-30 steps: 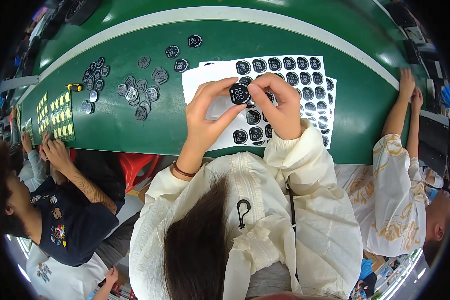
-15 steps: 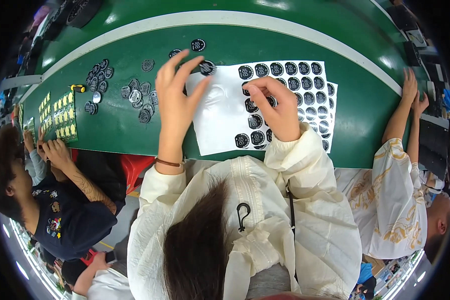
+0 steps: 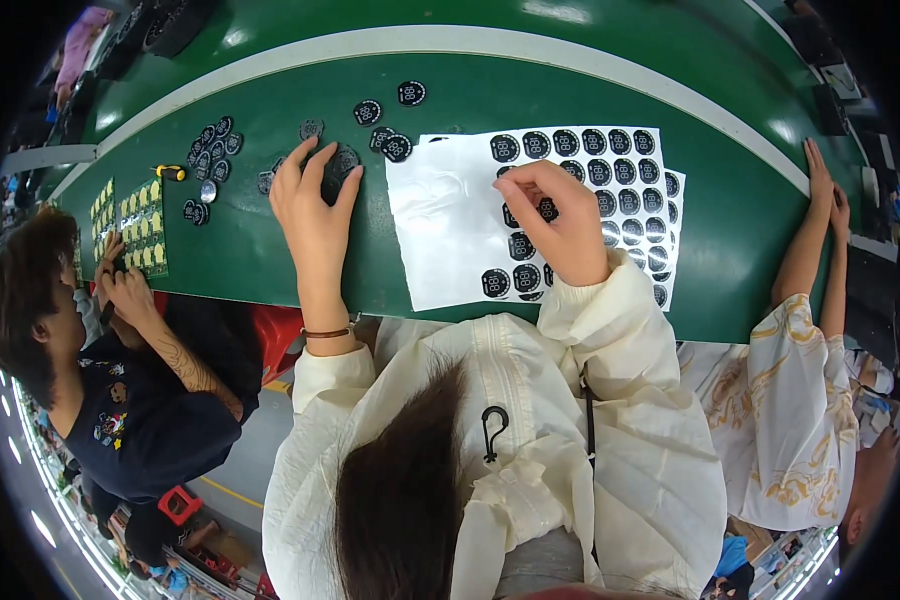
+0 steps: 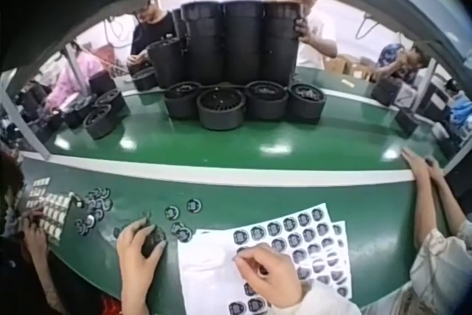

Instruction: The person assembles small electronic components by hand, applying stickers from sticker sheets to plastic parts and joining the pieces together.

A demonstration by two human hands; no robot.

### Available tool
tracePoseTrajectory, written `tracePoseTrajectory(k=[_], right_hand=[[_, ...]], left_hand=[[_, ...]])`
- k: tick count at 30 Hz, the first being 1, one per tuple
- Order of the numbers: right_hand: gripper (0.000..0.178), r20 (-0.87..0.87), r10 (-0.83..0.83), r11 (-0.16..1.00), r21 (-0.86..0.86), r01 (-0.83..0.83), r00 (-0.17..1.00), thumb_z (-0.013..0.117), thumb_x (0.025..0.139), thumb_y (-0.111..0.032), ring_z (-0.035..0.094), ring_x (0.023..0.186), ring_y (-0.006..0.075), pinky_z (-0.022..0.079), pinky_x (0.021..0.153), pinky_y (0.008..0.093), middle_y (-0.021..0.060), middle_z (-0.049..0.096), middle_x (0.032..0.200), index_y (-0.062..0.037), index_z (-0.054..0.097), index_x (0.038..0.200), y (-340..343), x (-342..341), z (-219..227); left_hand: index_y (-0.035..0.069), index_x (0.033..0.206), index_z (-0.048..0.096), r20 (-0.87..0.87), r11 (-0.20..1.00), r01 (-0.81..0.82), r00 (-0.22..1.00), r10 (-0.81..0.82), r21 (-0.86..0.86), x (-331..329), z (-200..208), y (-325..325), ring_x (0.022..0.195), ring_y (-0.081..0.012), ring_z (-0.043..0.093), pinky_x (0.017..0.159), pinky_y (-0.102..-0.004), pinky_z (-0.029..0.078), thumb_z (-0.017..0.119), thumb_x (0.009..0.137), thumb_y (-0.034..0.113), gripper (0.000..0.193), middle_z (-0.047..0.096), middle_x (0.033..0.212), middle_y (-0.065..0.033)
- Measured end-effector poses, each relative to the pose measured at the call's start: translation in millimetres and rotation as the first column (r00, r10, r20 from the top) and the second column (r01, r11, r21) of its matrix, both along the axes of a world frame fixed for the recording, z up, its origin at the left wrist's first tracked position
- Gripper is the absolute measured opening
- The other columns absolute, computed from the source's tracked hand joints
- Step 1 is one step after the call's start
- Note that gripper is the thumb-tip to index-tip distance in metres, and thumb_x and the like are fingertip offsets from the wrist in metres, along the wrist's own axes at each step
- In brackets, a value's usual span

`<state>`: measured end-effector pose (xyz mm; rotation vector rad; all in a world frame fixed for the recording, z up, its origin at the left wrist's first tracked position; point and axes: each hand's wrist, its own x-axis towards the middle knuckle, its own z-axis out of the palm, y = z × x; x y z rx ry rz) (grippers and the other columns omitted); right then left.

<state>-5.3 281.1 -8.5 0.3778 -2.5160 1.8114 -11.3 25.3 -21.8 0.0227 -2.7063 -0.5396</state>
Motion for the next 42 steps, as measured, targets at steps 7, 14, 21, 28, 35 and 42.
tracePoseTrajectory(k=[7,14,21,28,35,42], right_hand=[[0.006,-0.010,-0.008,1.000,0.006,0.008,1.000,0.063,0.083,-0.003,0.053,0.065,0.0102,0.044,0.061,0.0229,0.0043,0.059,0.075,0.0001,0.063,0.088,3.1,0.8,1.0],[0.026,-0.158,0.264,0.907,0.376,-0.189,0.952,0.072,0.071,-0.007,0.057,0.076,0.0207,0.046,0.067,0.0293,0.0079,0.057,0.086,-0.0050,0.062,0.095,19.9,28.3,16.5],[0.036,-0.008,0.287,0.764,0.605,-0.224,0.958,0.074,0.064,-0.009,0.058,0.079,0.0248,0.047,0.066,0.0343,0.0084,0.054,0.086,-0.0062,0.056,0.096,7.6,55.7,18.4],[0.032,0.056,0.364,0.605,0.744,-0.282,0.930,0.072,0.063,-0.008,0.057,0.079,0.0248,0.047,0.062,0.0349,0.0081,0.053,0.084,-0.0049,0.052,0.087,-1.4,48.4,18.8],[0.031,0.088,0.397,0.591,0.737,-0.328,0.914,0.071,0.064,-0.007,0.057,0.079,0.0251,0.046,0.061,0.0352,0.0078,0.052,0.084,-0.0058,0.050,0.086,-1.3,39.1,15.0],[0.024,0.161,0.574,0.667,0.478,-0.572,0.803,0.068,0.067,0.000,0.055,0.078,0.0225,0.043,0.070,0.0304,0.0064,0.051,0.079,-0.0059,0.048,0.080,11.7,36.5,21.5]], left_hand=[[0.004,0.106,0.063,-0.089,0.998,-0.059,0.994,0.058,-0.011,3.9,4.2,2.0,0.103,-0.0278,0.053,0.094,-0.0370,0.037,0.073,0.074,0.016,0.035,0.059,0.108,-0.0084],[0.003,0.103,0.062,-0.061,0.862,0.067,0.997,-0.042,0.503,20.4,11.6,34.4,0.085,-0.0236,0.060,0.079,-0.0312,0.047,0.073,0.072,0.006,0.033,0.061,0.097,-0.0108],[0.004,0.101,0.062,-0.020,0.815,0.287,0.947,-0.321,0.504,42.2,-1.8,76.6,0.081,-0.0222,0.060,0.074,-0.0304,0.047,0.073,0.071,0.008,0.032,0.063,0.093,-0.0093],[0.005,0.100,0.062,0.021,0.834,0.252,0.954,-0.300,0.491,38.6,-7.6,80.2,0.079,-0.0230,0.060,0.071,-0.0317,0.046,0.074,0.070,0.011,0.033,0.063,0.094,-0.0074],[0.006,0.101,0.061,0.006,0.863,0.276,0.952,-0.307,0.422,35.4,-9.5,78.2,0.077,-0.0220,0.060,0.071,-0.0319,0.044,0.073,0.070,0.012,0.034,0.063,0.096,-0.0061],[0.006,0.103,0.061,0.016,0.838,0.279,0.946,-0.324,0.469,34.2,-10.5,74.1,0.077,-0.0220,0.059,0.072,-0.0321,0.044,0.074,0.070,0.012,0.036,0.063,0.097,-0.0063]])
